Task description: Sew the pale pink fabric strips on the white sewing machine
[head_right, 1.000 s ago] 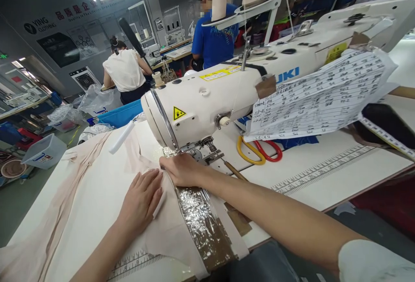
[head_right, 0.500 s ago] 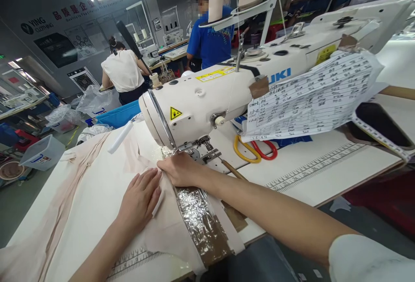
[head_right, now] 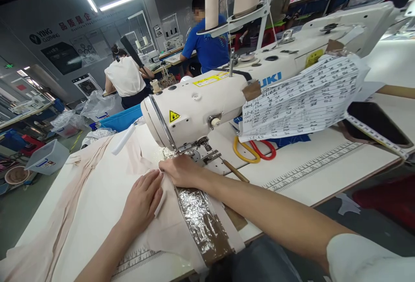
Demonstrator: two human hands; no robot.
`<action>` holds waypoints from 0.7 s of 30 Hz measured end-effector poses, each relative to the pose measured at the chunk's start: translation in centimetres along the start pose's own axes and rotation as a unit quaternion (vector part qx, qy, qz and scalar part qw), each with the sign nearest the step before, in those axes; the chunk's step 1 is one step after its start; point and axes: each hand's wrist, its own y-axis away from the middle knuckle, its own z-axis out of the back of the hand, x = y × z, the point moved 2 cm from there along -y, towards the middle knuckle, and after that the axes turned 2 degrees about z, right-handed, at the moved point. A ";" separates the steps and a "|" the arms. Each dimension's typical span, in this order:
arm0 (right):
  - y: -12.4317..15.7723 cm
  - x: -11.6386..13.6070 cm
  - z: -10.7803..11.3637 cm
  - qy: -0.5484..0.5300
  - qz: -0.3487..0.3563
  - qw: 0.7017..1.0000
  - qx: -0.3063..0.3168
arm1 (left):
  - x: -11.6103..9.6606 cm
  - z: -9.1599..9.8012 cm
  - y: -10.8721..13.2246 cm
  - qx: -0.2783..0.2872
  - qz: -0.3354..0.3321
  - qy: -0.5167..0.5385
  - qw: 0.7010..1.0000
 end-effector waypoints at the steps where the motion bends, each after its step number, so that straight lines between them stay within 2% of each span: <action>1: 0.0 0.0 0.0 0.001 0.003 1.000 0.000 | 0.0 0.0 0.0 0.001 0.000 -0.001 1.000; 10: 0.1 0.3 0.0 0.035 0.010 0.999 0.015 | 0.1 -0.1 0.0 0.000 -0.003 -0.006 1.000; 14: 0.4 0.5 0.3 0.034 -0.008 0.999 0.013 | 0.0 0.1 0.0 -0.008 0.000 -0.002 1.000; 18: 0.8 0.1 0.6 0.016 -0.038 0.999 -0.001 | 0.2 0.0 -0.2 -0.002 -0.001 0.022 1.000; 21: 1.4 0.3 0.9 -0.008 -0.025 0.999 -0.019 | 0.3 -0.1 -0.3 -0.008 0.020 0.048 0.999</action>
